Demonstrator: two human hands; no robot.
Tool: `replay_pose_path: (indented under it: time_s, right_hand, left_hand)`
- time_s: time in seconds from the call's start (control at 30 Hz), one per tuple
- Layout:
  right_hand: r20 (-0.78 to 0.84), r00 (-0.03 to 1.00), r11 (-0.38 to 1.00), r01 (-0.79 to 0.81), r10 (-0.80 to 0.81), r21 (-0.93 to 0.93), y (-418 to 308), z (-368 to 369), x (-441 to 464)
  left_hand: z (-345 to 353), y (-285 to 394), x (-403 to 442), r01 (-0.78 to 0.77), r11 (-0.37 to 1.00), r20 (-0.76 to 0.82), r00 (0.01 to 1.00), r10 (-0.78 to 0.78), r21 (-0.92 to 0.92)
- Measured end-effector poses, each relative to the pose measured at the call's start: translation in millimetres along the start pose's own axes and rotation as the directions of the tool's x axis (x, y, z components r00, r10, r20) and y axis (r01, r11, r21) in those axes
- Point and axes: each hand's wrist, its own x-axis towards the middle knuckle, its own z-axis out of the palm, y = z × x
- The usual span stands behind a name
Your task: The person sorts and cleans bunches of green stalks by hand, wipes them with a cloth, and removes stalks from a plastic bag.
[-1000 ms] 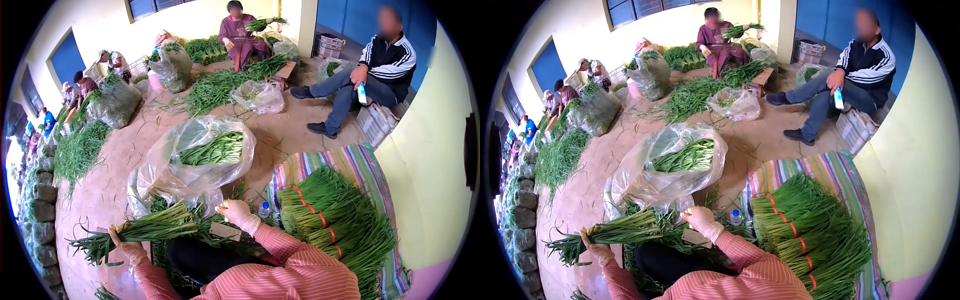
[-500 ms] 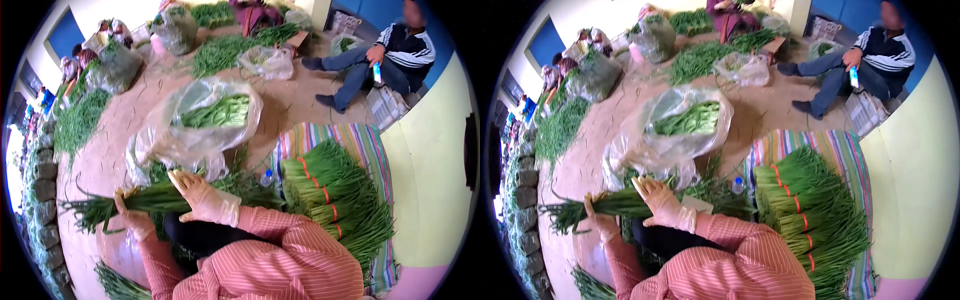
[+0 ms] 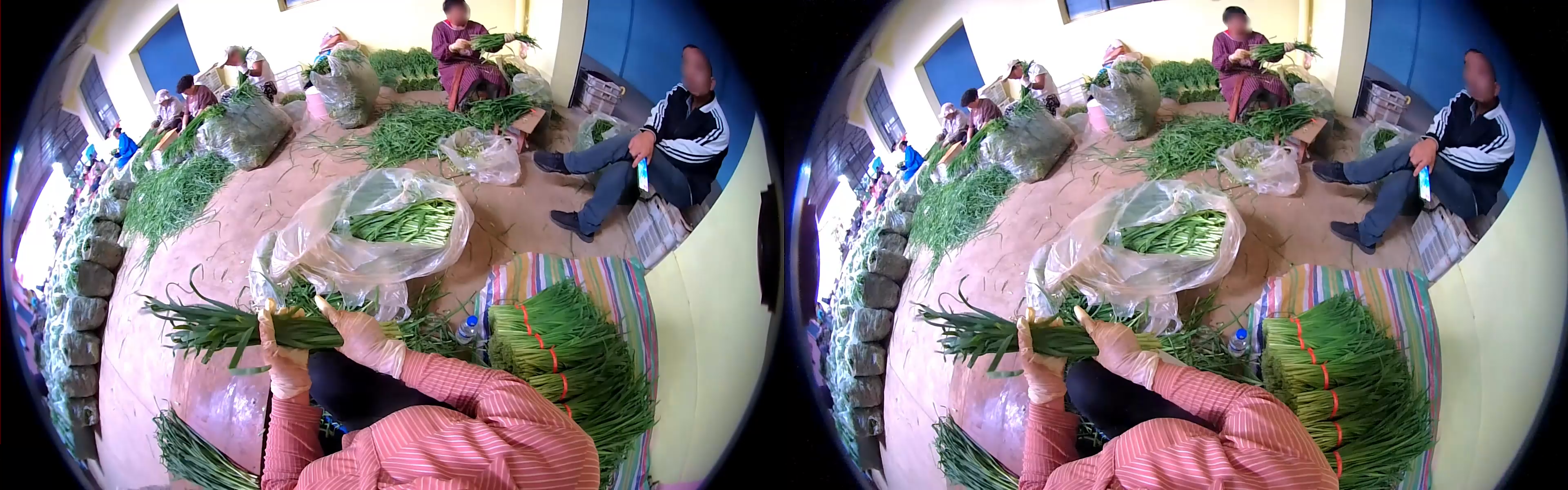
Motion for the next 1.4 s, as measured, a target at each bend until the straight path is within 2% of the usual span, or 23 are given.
replay_pose_path:
  time_s: [0.03,0.13,0.17,0.23,0.27,0.3,0.37,0.4,0.43,0.5,0.63,0.7,0.77,0.83,0.9,1.0,1.03,1.07,1.1,1.17,1.2,1.27,1.4]
  right_hand:
    - [0.004,1.000,1.000,0.007,-0.007,-0.002,1,2,-1]
    - [0.150,0.980,0.967,-0.162,0.134,0.196,-6,-12,4]
    - [0.147,0.981,0.970,-0.155,0.128,0.188,-8,-16,7]
    - [0.232,0.967,0.944,-0.171,0.106,0.281,-8,-22,9]
    - [0.109,0.993,0.967,-0.064,0.038,0.247,-11,-25,9]
    - [0.118,0.992,0.965,-0.078,0.050,0.251,-12,-29,8]
    - [0.525,0.848,0.779,-0.375,0.069,0.503,-18,-45,18]
    - [0.581,0.814,0.665,-0.447,0.024,0.599,-23,-47,20]
    - [0.584,0.811,0.667,-0.443,0.014,0.599,-24,-47,22]
    - [0.765,0.622,0.421,-0.657,-0.166,0.625,-29,-45,21]
    - [0.850,0.410,0.286,-0.814,-0.331,0.505,-38,-40,24]
    - [0.908,0.292,0.305,-0.873,-0.300,0.381,-40,-41,34]
    - [0.912,0.276,0.384,-0.841,-0.303,0.382,-39,-44,44]
    - [0.871,0.354,0.577,-0.652,-0.341,0.492,-24,-43,55]
    - [0.677,0.666,0.652,-0.367,-0.314,0.663,-9,-50,56]
    - [0.591,0.805,0.617,-0.436,-0.058,0.655,29,-49,46]
    - [0.551,0.835,0.562,-0.464,0.019,0.684,39,-44,42]
    - [0.557,0.831,0.561,-0.464,0.008,0.685,42,-43,40]
    - [0.533,0.841,0.586,-0.480,0.095,0.653,44,-44,37]
    - [0.504,0.844,0.608,-0.500,0.183,0.617,45,-38,35]
    - [0.444,0.871,0.525,-0.483,0.210,0.700,47,-31,34]
    - [0.373,0.893,0.384,-0.446,0.253,0.808,42,-27,32]
    - [0.395,0.894,0.481,-0.447,0.211,0.754,19,-21,33]
  left_hand:
    - [3,5,-6,-0.006,1.000,-0.003,1.000,0.006,-0.005]
    - [10,15,-22,-0.104,0.989,0.268,0.961,0.073,0.102]
    - [4,15,-21,-0.110,0.990,0.272,0.959,0.081,0.093]
    - [-6,11,-19,-0.239,0.955,0.430,0.892,0.143,0.178]
    - [-16,9,-20,-0.202,0.937,0.383,0.920,0.082,0.285]
    - [-23,8,-19,-0.187,0.938,0.375,0.924,0.069,0.290]
    - [-35,9,-12,-0.040,0.934,0.532,0.830,-0.167,0.355]
    - [-36,13,-8,0.002,0.914,0.539,0.807,-0.241,0.406]
    - [-38,14,-11,-0.004,0.914,0.535,0.812,-0.233,0.405]
    - [-27,20,-21,-0.011,0.955,0.487,0.862,-0.142,0.297]
    - [-6,30,-32,-0.030,0.984,0.404,0.914,-0.045,0.178]
    - [-15,31,-28,0.023,0.996,0.317,0.947,-0.050,0.090]
    - [-19,31,-21,-0.004,1.000,0.262,0.965,0.004,-0.004]
    - [-26,34,-12,-0.075,0.994,0.236,0.967,0.090,-0.073]
    - [-39,45,-2,-0.138,0.984,0.198,0.967,0.158,-0.110]
    - [-79,58,21,-0.210,0.961,0.176,0.954,0.242,-0.182]
    - [-89,61,23,-0.244,0.942,0.137,0.950,0.280,-0.232]
    - [-98,63,24,-0.213,0.925,0.085,0.964,0.251,-0.313]
    - [-106,64,25,-0.220,0.925,0.078,0.964,0.256,-0.311]
    - [-116,64,28,-0.220,0.894,-0.107,0.975,0.193,-0.391]
    - [-118,65,28,-0.227,0.881,-0.169,0.971,0.170,-0.416]
    - [-128,64,30,-0.215,0.875,-0.156,0.974,0.162,-0.433]
    - [-134,60,32,-0.200,0.874,-0.167,0.976,0.139,-0.442]
